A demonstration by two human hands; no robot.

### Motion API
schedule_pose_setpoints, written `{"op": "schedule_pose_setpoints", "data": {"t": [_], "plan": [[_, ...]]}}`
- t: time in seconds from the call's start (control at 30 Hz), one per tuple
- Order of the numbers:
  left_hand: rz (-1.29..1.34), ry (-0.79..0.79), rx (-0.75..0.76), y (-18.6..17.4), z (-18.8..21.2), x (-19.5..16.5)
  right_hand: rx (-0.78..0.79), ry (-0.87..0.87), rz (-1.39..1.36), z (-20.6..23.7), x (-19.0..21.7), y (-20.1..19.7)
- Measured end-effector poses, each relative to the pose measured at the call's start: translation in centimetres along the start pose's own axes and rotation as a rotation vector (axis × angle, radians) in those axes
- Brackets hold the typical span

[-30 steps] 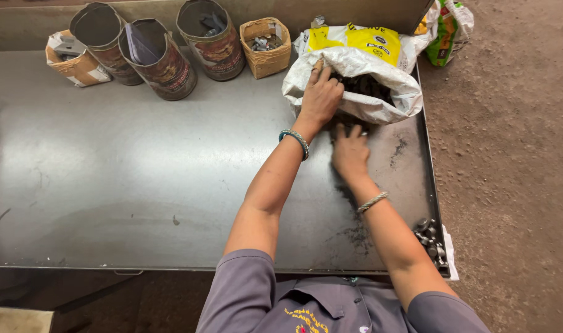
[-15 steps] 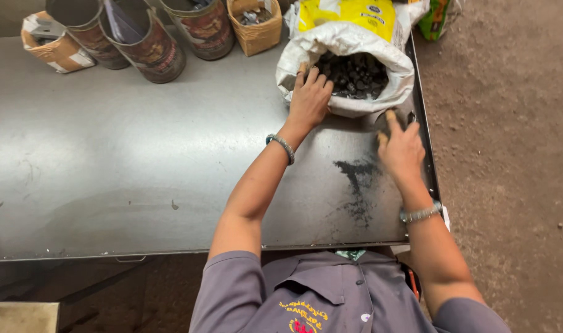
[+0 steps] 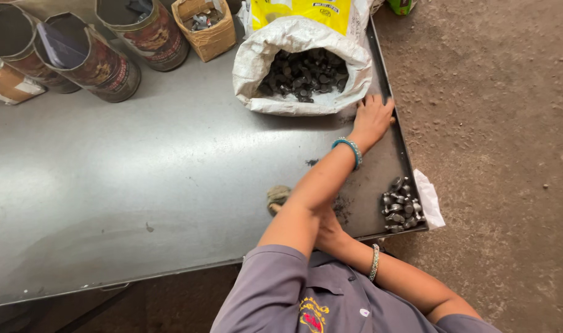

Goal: The person sorts small dark metal castings on a metal table, picking up handfuls, turning and checking each piece by hand, and placing accepted pieces into a white sack at the edge of the table. Near the end the person uses a small stone-like block to wipe dark residue off the table surface.

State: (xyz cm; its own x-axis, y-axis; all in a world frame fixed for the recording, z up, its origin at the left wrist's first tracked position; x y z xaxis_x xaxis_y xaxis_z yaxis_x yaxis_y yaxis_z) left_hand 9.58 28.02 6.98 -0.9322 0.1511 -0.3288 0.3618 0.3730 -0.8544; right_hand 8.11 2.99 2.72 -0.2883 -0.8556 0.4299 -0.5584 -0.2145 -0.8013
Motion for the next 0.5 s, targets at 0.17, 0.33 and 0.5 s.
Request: {"op": "schedule_pose_setpoints", "data": {"t": [0.17,0.33,0.5], "plan": [[-0.012,-0.132,0.251,1.2,-1.0,0.0,-0.045,0.155,0.241,0.2,-6.3,-1.5],[0.280,0.033,0.140,-3.0,-1.6,-0.4,0.136,0.332,0.625,-2.3,-15.1,-5.7],[0.560,0.098,-0.055,-12.0,0.8,3.9,-0.076,0.388,0.590,-4.2,-16.1,-11.7]]}}
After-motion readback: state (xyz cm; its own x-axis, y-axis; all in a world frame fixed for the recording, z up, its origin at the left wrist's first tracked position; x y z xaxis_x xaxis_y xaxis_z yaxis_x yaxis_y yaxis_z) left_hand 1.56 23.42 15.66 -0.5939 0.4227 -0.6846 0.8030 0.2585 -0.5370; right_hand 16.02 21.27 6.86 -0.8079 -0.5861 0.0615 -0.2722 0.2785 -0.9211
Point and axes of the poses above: each hand's wrist, its own z-axis away from the middle knuckle, its own y-axis out of the palm, x = y × z, the point moved 6 cm from there along -z, towards the middle knuckle, and after that the axes turned 1 degree about -z, right-handed, at the moved point
